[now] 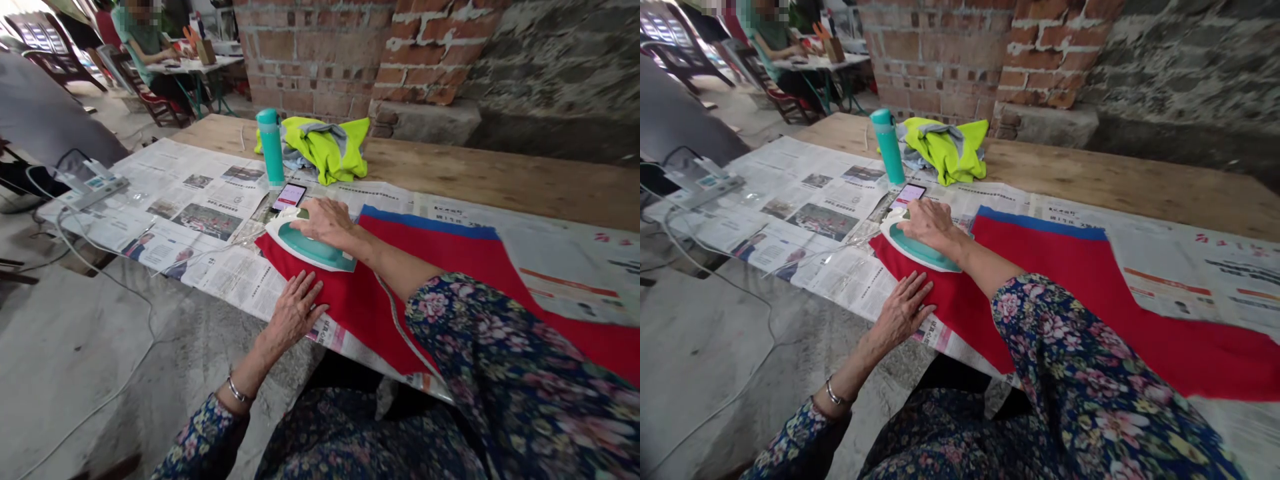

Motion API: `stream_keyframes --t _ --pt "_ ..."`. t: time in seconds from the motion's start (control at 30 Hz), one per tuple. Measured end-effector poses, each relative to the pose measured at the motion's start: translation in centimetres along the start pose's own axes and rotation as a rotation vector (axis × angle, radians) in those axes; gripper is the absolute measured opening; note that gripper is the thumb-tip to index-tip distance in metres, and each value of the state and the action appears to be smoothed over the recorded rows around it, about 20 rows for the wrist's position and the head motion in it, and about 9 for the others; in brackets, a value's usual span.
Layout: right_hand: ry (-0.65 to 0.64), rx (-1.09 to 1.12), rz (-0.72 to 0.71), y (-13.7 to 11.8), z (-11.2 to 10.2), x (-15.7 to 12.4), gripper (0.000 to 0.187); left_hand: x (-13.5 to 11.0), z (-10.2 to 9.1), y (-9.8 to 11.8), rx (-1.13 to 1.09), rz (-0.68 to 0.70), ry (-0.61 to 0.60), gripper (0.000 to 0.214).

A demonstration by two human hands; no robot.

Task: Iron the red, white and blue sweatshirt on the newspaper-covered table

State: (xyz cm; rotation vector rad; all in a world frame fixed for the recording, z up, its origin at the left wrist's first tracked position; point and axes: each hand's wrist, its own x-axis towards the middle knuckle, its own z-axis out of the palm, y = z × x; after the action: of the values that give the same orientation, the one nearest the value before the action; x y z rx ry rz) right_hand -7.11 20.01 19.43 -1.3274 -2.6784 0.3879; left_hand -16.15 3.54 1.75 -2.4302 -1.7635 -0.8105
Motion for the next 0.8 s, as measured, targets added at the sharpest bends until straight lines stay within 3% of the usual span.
stream_keyframes --t 0.43,0.63,0.8 --pt "-0.045 0.056 -0.097 -1.8 0.4 -1.2 0.045 0.1 0.1 -0.9 0.026 0.057 0.059 0.044" --pt "0.043 0.001 0.075 1.9 -0.4 -0.9 0.048 0.0 0.5 -1.6 0.013 0.066 0.074 0.045" --pt "0.119 -0.074 0.156 5.8 -3.5 -4.6 0.042 -0.1 0.6 -1.5 0.023 0.085 0.105 0.047"
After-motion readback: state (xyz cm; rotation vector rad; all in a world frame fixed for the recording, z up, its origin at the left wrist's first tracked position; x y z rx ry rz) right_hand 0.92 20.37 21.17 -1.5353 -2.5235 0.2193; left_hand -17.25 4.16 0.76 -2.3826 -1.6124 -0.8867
